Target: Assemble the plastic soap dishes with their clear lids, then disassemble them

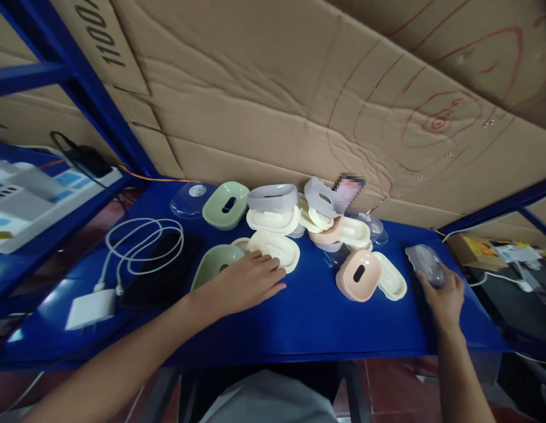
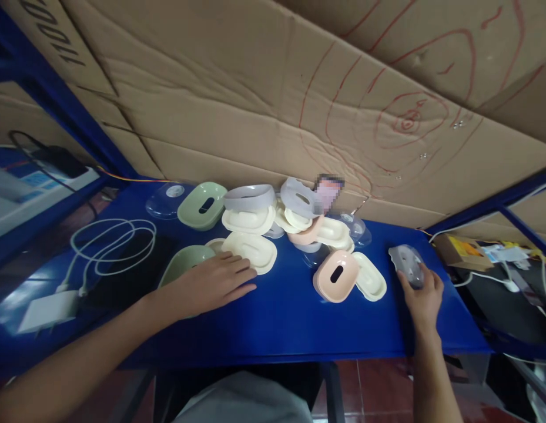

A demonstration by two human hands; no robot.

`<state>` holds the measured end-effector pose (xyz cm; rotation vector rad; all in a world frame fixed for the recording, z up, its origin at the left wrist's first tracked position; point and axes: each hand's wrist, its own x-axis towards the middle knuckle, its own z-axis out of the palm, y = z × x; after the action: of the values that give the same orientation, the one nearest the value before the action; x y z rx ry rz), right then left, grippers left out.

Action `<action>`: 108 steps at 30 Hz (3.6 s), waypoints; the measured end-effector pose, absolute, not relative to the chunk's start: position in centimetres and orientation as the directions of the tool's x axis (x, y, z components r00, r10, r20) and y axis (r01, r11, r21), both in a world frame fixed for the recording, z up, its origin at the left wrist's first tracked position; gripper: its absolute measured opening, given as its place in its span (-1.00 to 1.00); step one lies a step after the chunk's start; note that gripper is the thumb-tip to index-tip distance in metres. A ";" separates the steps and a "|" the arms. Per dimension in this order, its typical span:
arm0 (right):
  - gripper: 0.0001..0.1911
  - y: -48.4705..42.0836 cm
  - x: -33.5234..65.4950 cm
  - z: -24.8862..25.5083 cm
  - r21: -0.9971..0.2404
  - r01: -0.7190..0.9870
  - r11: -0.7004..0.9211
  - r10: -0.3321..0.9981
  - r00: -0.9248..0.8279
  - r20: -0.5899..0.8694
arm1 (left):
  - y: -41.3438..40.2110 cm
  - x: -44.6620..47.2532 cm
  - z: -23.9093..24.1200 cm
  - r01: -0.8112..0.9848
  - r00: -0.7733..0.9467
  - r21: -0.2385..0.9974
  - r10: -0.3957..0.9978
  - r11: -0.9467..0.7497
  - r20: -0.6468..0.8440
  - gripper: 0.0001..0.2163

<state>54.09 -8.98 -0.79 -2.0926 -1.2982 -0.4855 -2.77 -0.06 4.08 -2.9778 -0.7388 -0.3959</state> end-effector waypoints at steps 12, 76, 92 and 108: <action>-0.44 -10.2 40.4 2.7 -0.062 0.937 0.345 0.914 -0.320 0.247 | 0.1 -2.4 4.4 0.604 0.779 -0.099 0.560 -0.790 0.281 -0.83; -0.80 -4.1 27.6 3.9 -0.166 0.653 0.739 0.663 -0.660 0.353 | -0.5 -1.9 3.7 0.455 0.872 0.017 0.449 -0.890 0.196 -0.79; -0.49 -2.3 30.8 0.7 -0.047 0.993 0.110 0.955 -0.092 0.284 | -0.2 -2.0 3.4 0.462 0.869 0.081 0.469 -0.883 0.158 -0.83; -0.33 -3.3 32.4 2.8 -0.197 0.948 0.250 0.967 -0.236 0.092 | -0.5 -2.5 3.8 0.450 0.858 0.180 0.480 -0.874 0.185 -0.77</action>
<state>32.36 -3.27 2.77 -1.8071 -2.3225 0.1481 -2.49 -0.49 3.78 -3.1534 -0.7935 -0.3696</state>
